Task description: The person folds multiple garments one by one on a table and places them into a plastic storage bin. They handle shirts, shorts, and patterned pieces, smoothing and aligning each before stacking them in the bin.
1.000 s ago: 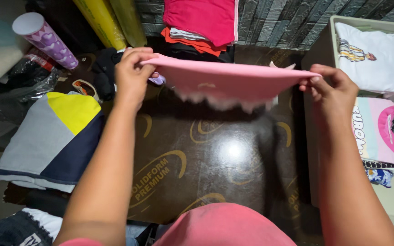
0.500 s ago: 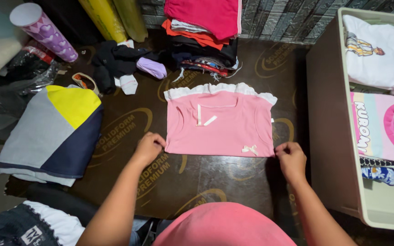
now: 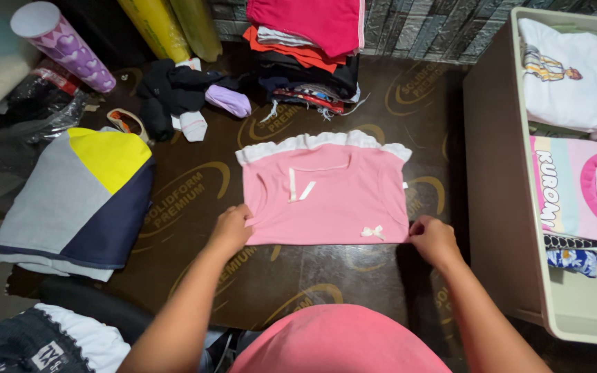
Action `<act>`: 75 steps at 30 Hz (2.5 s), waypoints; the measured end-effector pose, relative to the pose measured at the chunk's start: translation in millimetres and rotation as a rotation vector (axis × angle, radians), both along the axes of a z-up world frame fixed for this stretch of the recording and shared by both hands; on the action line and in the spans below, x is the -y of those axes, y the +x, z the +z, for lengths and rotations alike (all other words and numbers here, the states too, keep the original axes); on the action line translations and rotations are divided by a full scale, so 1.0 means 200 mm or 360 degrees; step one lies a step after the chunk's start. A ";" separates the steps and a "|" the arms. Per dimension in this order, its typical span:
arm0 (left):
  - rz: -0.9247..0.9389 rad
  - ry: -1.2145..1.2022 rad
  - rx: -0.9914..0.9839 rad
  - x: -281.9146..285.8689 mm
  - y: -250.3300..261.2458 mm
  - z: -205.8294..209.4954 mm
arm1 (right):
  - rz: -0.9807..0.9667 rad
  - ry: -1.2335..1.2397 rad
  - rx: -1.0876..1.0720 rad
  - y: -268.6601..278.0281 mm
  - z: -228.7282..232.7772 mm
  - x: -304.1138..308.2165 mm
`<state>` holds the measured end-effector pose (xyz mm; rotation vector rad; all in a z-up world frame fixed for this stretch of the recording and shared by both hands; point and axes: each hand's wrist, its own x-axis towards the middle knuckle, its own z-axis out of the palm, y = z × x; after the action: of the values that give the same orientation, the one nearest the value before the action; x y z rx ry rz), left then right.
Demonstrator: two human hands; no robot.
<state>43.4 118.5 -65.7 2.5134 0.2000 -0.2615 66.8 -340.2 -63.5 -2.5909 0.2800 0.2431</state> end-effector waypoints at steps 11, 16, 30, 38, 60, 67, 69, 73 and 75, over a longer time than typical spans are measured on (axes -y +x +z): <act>0.0248 0.0107 -0.0055 0.21 0.29 0.13 | 0.0074 0.0084 0.0126 0.10 0.05 -0.19; 0.0025 0.0112 0.0191 0.26 0.22 0.08 | 0.0078 -0.0147 -0.0311 0.04 0.07 -0.07; 0.0064 0.0134 0.0328 0.35 0.43 -0.02 | 0.0055 0.0224 0.0431 0.27 0.17 -0.31; 0.0128 -0.1360 -0.0183 0.15 0.50 -0.08 | -0.0092 0.0754 0.0333 0.33 0.18 -0.19; -0.0307 0.0648 0.0443 0.47 0.23 0.02 | 0.0693 -0.0624 0.0493 0.15 0.03 -0.40; -0.0407 0.0660 0.0428 0.58 0.15 0.05 | -0.0327 -0.0120 0.0619 0.10 0.00 -0.22; -0.0526 0.0570 0.0357 0.65 0.07 0.06 | -0.0482 -0.0179 0.0587 0.07 0.02 -0.14; -0.0553 0.0485 0.0565 0.71 0.00 0.07 | -0.0582 -0.0245 0.0063 0.05 0.00 -0.09; -0.0545 0.0502 0.0547 0.71 -0.02 0.05 | -0.0353 -0.0293 0.0120 0.05 -0.04 -0.10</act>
<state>40.1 -23.1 -55.7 2.8469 -0.3561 0.0791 77.0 -319.6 -72.1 -2.7129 0.5822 0.0417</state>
